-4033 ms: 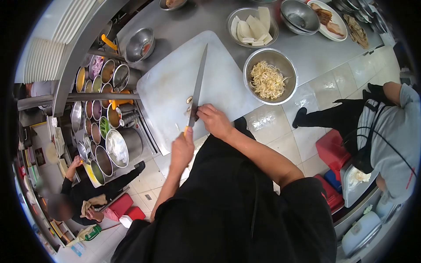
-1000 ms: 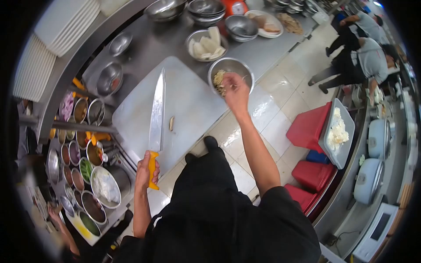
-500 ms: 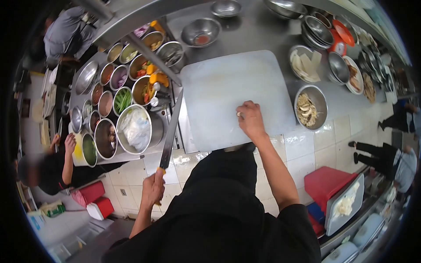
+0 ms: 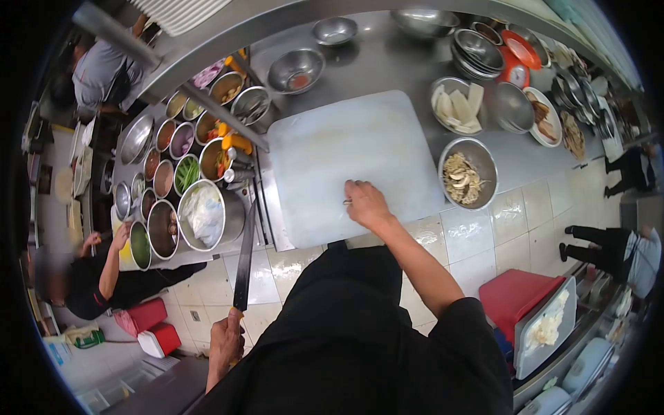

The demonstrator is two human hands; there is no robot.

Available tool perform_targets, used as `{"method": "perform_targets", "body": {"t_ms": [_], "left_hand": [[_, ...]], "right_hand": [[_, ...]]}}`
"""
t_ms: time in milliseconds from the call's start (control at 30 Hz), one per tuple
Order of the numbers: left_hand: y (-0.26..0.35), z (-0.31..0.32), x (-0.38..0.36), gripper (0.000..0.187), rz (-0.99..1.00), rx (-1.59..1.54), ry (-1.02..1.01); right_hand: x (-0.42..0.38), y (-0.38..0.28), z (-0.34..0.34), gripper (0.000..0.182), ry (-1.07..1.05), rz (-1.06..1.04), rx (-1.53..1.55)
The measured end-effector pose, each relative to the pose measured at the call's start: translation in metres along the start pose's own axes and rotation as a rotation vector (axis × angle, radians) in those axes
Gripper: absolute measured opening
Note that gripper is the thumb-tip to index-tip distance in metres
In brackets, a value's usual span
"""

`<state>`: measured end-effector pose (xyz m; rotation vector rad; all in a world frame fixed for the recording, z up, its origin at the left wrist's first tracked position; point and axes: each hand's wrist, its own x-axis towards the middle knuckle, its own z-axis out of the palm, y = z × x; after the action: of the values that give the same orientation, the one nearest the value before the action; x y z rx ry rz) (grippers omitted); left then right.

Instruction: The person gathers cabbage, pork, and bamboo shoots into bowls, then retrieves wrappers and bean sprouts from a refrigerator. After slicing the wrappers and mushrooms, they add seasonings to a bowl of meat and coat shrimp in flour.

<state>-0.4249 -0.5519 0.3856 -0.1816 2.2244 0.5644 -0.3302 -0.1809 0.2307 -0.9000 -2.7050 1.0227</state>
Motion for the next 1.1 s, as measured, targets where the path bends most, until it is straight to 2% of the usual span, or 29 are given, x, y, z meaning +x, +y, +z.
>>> {"method": "perform_targets", "body": {"t_ms": [33,100,133,200,333,367,433,467,533,567,600,633,667,700,733,800,833,900,967,1000,1033,1067,1100], "left_hand": [[0.005,0.001,-0.004,0.062,0.014,0.013,-0.003],[0.016,0.002,-0.011,0.061,-0.001,0.048,0.009],[0.021,0.004,-0.016,0.062,-0.015,0.028,0.0],[0.024,0.008,-0.019,0.061,0.006,0.059,0.017],[0.025,0.018,-0.017,0.057,0.029,0.08,0.009],[0.029,0.018,-0.015,0.057,0.021,0.073,0.028],[0.042,0.02,-0.005,0.052,-0.026,0.114,0.02],[0.047,0.018,0.002,0.05,-0.01,0.098,0.001],[0.056,0.013,0.016,0.044,0.095,0.06,-0.023],[0.066,0.013,0.017,0.041,0.149,-0.003,0.019],[0.073,0.012,0.02,0.041,0.25,-0.015,0.106],[0.082,0.013,0.02,0.039,0.464,0.242,0.372],[0.087,0.018,0.028,0.038,0.624,0.385,0.607],[0.092,0.025,0.037,0.037,0.771,0.533,0.846],[0.109,0.034,0.036,0.037,0.773,0.519,0.861],[0.158,0.062,0.038,0.035,0.802,0.054,0.557],[0.181,0.076,0.045,0.035,0.649,-0.199,0.303],[0.223,0.106,0.066,0.036,0.54,-0.458,0.06],[0.251,0.129,0.121,0.042,0.654,-0.58,-0.138],[0.282,0.138,0.134,0.048,0.501,-0.669,-0.213],[0.301,0.144,0.17,0.057,0.432,-0.741,-0.312],[0.315,0.146,0.221,0.066,0.419,-0.743,-0.365],[0.336,0.15,0.25,0.07,0.403,-0.793,-0.375]], "right_hand": [[-0.003,0.002,-0.005,0.011,0.016,0.011,0.003],[-0.01,0.006,-0.017,0.015,0.069,-0.006,0.264],[-0.015,0.007,-0.029,0.015,0.08,-0.008,0.268],[-0.03,0.014,-0.058,0.018,0.501,0.088,0.476],[-0.059,0.066,-0.114,0.019,0.831,0.243,0.215],[-0.063,0.081,-0.12,0.019,0.823,0.231,0.231],[-0.07,0.107,-0.134,0.022,0.698,0.348,0.133],[-0.072,0.115,-0.136,0.022,0.701,0.34,0.134],[-0.079,0.131,-0.141,0.028,0.794,0.144,-0.179],[-0.083,0.132,-0.145,0.028,0.801,0.132,-0.179],[-0.086,0.129,-0.148,0.034,0.876,0.208,-0.203],[-0.089,0.13,-0.154,0.039,0.952,0.283,-0.226],[-0.091,0.142,-0.154,0.045,0.932,0.378,-0.176],[-0.092,0.158,-0.149,0.046,0.918,0.444,-0.024],[-0.093,0.172,-0.146,0.046,0.903,0.51,0.129],[-0.096,0.183,-0.15,0.04,0.716,0.583,0.43],[-0.098,0.204,-0.142,0.036,0.659,0.552,0.454],[-0.098,0.242,-0.122,0.029,0.554,0.557,0.481],[-0.104,0.235,-0.126,0.027,0.56,0.574,0.532],[-0.105,0.237,-0.129,0.025,0.493,0.69,0.467],[-0.111,0.212,-0.153,0.025,0.492,0.682,0.453],[-0.117,0.216,-0.154,0.027,0.503,0.67,0.445],[-0.129,0.22,-0.157,0.027,0.56,0.743,0.434]]}}
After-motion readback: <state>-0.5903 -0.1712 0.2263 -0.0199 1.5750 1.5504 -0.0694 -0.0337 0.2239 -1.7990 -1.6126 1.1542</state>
